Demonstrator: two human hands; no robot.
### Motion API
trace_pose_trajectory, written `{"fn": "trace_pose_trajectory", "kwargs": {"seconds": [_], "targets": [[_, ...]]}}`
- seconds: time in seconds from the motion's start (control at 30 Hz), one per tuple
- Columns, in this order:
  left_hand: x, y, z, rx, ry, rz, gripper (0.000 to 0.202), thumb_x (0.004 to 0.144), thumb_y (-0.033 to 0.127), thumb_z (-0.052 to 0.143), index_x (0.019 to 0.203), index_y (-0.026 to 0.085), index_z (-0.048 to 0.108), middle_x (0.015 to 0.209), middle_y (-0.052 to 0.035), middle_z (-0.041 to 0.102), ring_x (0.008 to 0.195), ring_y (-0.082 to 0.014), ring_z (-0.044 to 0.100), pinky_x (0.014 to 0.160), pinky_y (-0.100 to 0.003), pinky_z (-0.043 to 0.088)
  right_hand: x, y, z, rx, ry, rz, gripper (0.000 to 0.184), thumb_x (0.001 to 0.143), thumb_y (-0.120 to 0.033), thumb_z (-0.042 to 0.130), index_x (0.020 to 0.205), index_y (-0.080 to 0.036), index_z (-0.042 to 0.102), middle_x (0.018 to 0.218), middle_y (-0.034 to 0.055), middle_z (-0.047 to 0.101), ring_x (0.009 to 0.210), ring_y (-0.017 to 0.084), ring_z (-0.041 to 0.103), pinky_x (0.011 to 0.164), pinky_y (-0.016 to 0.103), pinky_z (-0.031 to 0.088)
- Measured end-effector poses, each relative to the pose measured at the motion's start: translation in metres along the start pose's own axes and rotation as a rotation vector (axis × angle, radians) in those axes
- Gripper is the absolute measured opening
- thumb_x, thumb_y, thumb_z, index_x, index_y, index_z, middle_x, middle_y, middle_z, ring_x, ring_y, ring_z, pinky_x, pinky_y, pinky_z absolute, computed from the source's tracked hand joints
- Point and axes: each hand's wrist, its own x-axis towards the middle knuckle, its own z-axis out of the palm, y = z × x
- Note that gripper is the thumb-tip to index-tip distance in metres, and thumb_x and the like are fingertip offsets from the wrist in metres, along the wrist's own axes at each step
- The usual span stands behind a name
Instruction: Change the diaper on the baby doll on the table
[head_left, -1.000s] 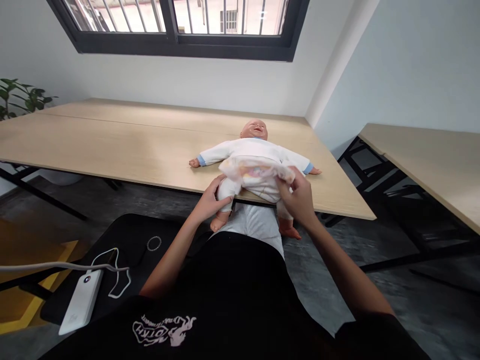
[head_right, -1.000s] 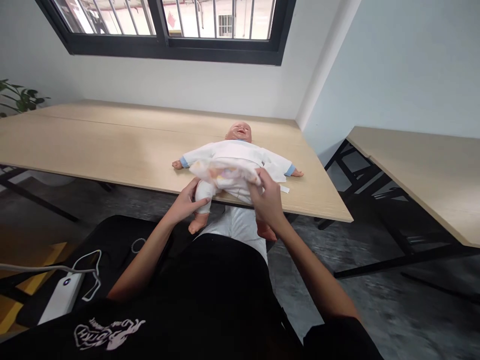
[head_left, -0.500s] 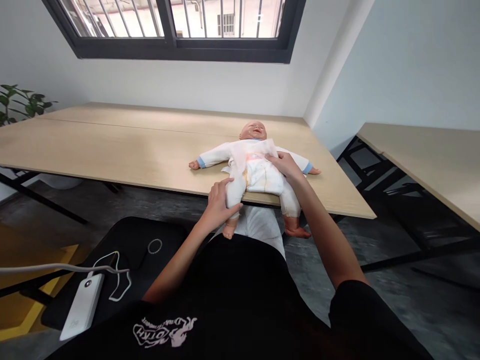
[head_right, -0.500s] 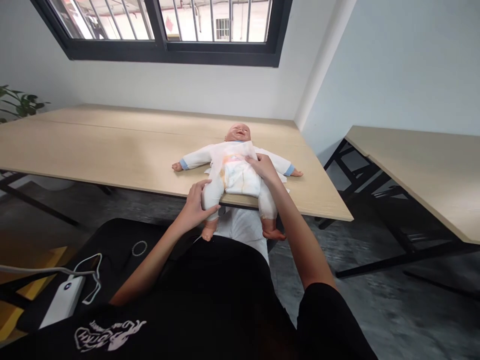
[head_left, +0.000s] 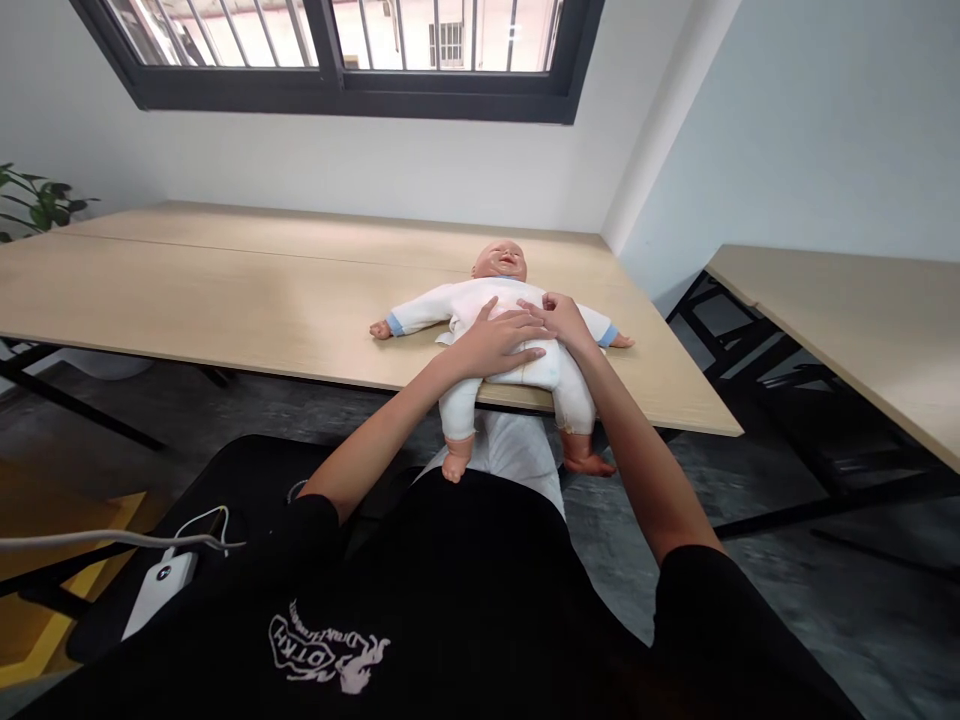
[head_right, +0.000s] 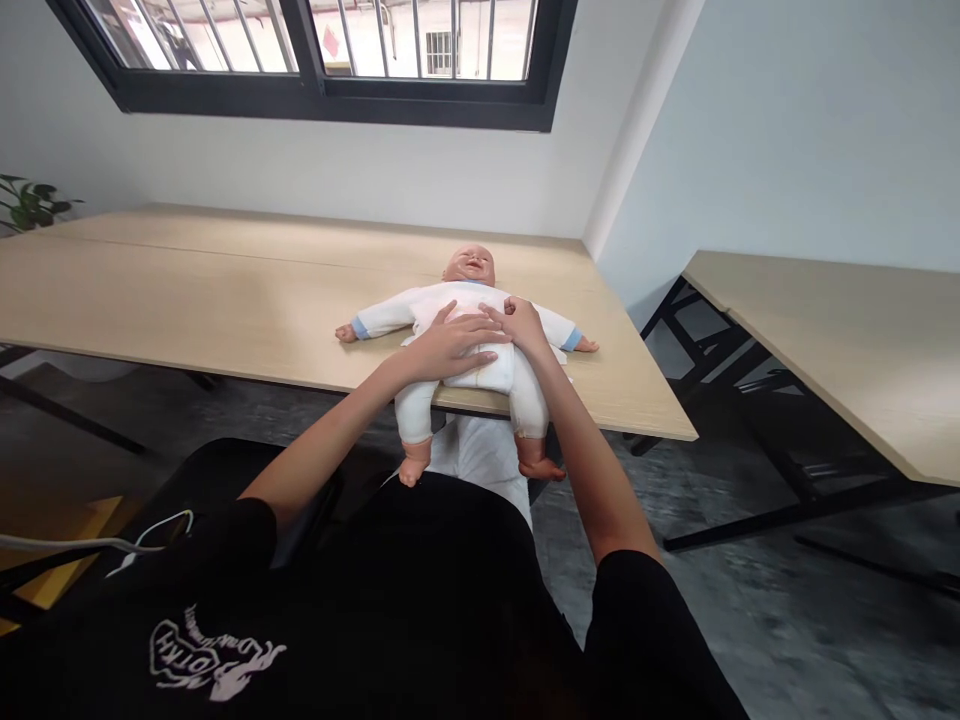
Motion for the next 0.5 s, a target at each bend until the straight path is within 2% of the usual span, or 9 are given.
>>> {"fn": "trace_pose_trajectory", "kwargs": {"seconds": [0.07, 0.17, 0.27, 0.4, 0.5], "targets": [[0.012, -0.008, -0.002, -0.010, -0.046, 0.006, 0.041, 0.108, 0.040, 0.046, 0.143, 0.032, 0.064, 0.156, -0.0012, 0.057, 0.153, -0.0260, 0.042, 0.132, -0.061, -0.002, 0.003, 0.004, 0.000, -0.045, 0.063, 0.012, 0.041, 0.085, -0.042, 0.079, 0.067, -0.023, 0.046, 0.066, -0.0042, 0.048, 0.069, 0.017, 0.046, 0.077, 0.030, 0.042], [0.026, -0.015, -0.004, -0.002, -0.094, 0.024, 0.041, 0.109, 0.043, 0.042, 0.141, 0.032, 0.066, 0.153, -0.0018, 0.060, 0.148, -0.0266, 0.047, 0.131, -0.064, 0.004, 0.002, 0.012, -0.004, -0.116, 0.173, -0.036, 0.029, 0.094, -0.037, 0.067, 0.075, -0.022, 0.051, 0.082, 0.0037, 0.061, 0.082, 0.021, 0.055, 0.088, 0.033, 0.045], [0.041, -0.018, -0.004, 0.048, -0.142, -0.014, 0.043, 0.109, 0.044, 0.039, 0.138, 0.028, 0.068, 0.152, -0.0025, 0.061, 0.152, -0.0294, 0.041, 0.129, -0.068, 0.003, -0.007, 0.023, -0.014, -0.215, 0.250, -0.065, 0.019, 0.095, -0.029, 0.059, 0.079, -0.022, 0.052, 0.094, 0.0097, 0.065, 0.092, 0.024, 0.058, 0.095, 0.037, 0.046], [0.062, -0.023, -0.005, 0.086, -0.230, -0.073, 0.048, 0.110, 0.048, 0.032, 0.135, 0.030, 0.069, 0.158, 0.0002, 0.056, 0.158, -0.0292, 0.030, 0.129, -0.067, -0.001, -0.033, 0.043, -0.030, -0.319, 0.225, -0.018, 0.008, 0.093, -0.027, 0.057, 0.091, -0.019, 0.058, 0.105, 0.0148, 0.069, 0.105, 0.029, 0.062, 0.102, 0.043, 0.047], [0.073, -0.030, -0.007, 0.080, -0.290, -0.060, 0.052, 0.110, 0.052, 0.027, 0.133, 0.034, 0.070, 0.159, 0.0007, 0.055, 0.157, -0.0275, 0.031, 0.129, -0.066, 0.001, -0.053, 0.057, -0.039, -0.350, 0.147, 0.033, 0.019, 0.094, -0.034, 0.055, 0.097, -0.017, 0.062, 0.112, 0.0188, 0.071, 0.110, 0.034, 0.064, 0.104, 0.048, 0.048]]}}
